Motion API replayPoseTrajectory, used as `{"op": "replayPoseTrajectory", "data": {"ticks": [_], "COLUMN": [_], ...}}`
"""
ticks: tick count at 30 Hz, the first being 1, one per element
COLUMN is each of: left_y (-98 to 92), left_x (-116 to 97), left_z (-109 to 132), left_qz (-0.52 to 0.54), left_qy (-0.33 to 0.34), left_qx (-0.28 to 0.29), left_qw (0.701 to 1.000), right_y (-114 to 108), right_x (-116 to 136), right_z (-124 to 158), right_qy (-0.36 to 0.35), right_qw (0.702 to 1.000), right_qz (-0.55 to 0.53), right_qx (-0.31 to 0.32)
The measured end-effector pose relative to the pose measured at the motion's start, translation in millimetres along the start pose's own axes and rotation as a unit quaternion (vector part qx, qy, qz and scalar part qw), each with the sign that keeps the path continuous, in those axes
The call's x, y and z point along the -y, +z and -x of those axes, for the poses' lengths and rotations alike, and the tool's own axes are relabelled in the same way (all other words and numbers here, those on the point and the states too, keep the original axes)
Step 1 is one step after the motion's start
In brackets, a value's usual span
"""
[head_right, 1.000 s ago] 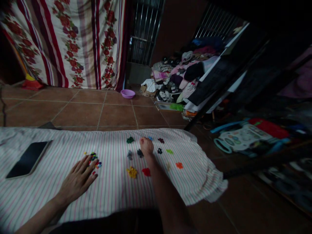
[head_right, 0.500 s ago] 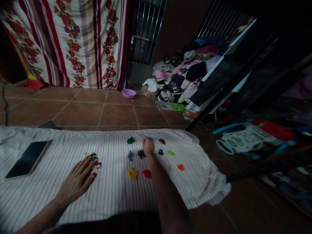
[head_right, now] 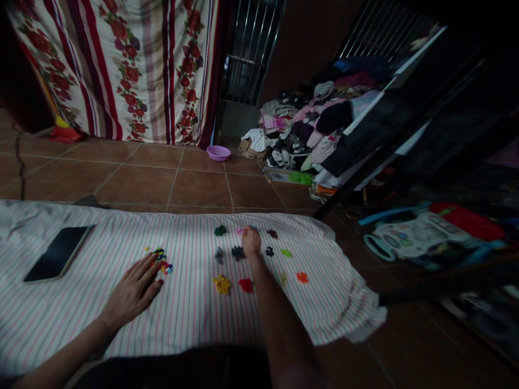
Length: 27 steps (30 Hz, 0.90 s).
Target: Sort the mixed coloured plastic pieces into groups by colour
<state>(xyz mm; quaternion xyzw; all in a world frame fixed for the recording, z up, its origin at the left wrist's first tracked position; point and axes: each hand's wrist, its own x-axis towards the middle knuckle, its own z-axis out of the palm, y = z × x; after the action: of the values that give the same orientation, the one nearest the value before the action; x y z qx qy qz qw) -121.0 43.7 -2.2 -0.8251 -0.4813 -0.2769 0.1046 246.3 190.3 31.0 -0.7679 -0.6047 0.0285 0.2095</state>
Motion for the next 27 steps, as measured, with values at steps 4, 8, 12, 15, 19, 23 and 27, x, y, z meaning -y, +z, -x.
{"op": "replayPoseTrajectory", "data": {"ticks": [4,8,12,15,19,23,27], "left_y": [2.5,3.3,0.3,-3.1,-6.6,-8.3,-8.5], "left_x": [2,3,2,1,2,4,6], "left_z": [2,2,0,-1,-4,-5,-4], "left_qz": [0.026,0.059,0.107,0.154,0.192,0.21,0.208], "left_qy": [-0.015,-0.025,-0.072,-0.132,-0.199,-0.229,-0.238], "left_qx": [0.003,-0.002,-0.004,-0.009,-0.02,-0.028,-0.038], "left_qw": [1.0,0.998,0.992,0.979,0.961,0.95,0.948], "right_y": [-4,2,16,24,30,34,38], "right_x": [10,37,76,105,127,133,134], "right_z": [11,29,60,88,123,144,151], "right_qy": [-0.029,-0.109,-0.174,-0.223,-0.278,-0.289,-0.27], "right_qw": [0.999,0.986,0.964,0.942,0.918,0.916,0.921], "right_qz": [-0.021,-0.115,-0.2,-0.229,-0.236,-0.232,-0.243], "right_qx": [-0.036,-0.05,0.023,0.102,0.156,0.155,0.143]}}
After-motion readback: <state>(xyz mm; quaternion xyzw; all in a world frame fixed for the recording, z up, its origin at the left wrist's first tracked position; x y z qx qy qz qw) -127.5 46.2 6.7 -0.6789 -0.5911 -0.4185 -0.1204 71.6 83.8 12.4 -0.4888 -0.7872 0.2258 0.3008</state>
